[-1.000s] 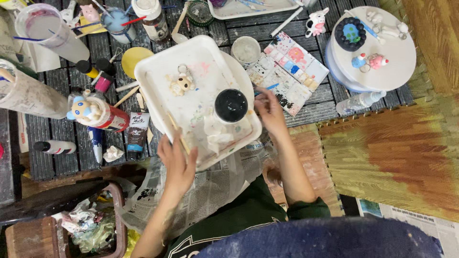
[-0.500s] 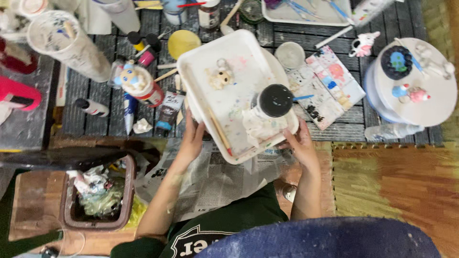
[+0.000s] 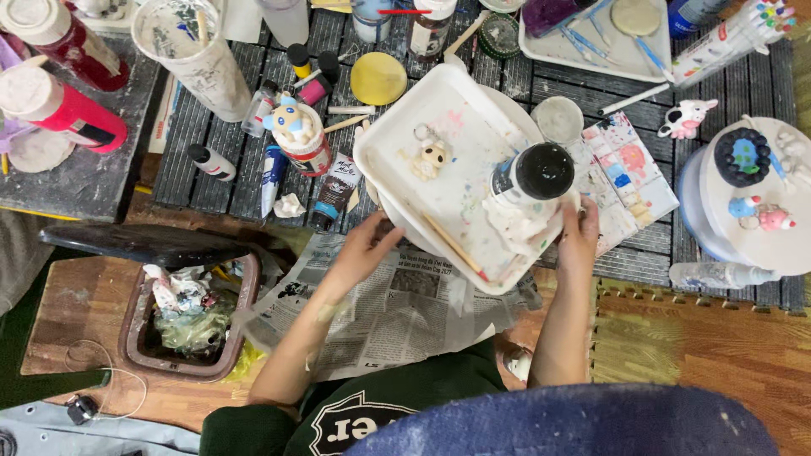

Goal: The person paints small figurines using a fine brush and various paint colors. They dip the brush into paint containers, apply paint to the figurines, and occasionally switch between different figurines and colors.

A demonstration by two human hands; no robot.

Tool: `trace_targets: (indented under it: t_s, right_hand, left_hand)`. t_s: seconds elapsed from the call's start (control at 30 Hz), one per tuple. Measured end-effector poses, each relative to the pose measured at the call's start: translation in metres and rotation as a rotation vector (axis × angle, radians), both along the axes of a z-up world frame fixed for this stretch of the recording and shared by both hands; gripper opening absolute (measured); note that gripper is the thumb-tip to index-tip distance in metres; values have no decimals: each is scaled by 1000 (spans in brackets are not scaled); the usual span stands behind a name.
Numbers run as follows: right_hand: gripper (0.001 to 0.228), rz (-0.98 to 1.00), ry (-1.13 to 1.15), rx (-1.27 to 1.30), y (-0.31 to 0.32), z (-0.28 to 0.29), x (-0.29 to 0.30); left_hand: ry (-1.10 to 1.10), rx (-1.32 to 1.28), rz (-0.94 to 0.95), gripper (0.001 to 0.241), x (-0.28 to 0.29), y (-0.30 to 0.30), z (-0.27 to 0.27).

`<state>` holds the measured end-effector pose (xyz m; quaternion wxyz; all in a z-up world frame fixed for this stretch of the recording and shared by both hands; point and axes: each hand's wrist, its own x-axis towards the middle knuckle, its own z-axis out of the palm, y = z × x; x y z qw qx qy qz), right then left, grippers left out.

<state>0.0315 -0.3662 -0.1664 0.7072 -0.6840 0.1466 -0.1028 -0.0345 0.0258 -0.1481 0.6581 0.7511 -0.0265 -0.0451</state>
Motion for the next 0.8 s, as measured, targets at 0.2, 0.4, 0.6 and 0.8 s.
trace_targets:
  t_s: [0.2,0.4,0.6,0.8]
  right_hand:
    - [33,-119,-73,-70,2,31,-10]
    - [39,-76,-367,-438,21,38,-49]
    - [53,42,-343,-547,51,42,-57]
    - [50,-5,-415,-575,25,25,-31]
  left_hand:
    - [-198,300,329,15,3,48,45]
    - [-587,722,756,79,38,86,92]
    - [-565,717,655,77,58,96,88]
    - [-636,651,637,68,64,110,69]
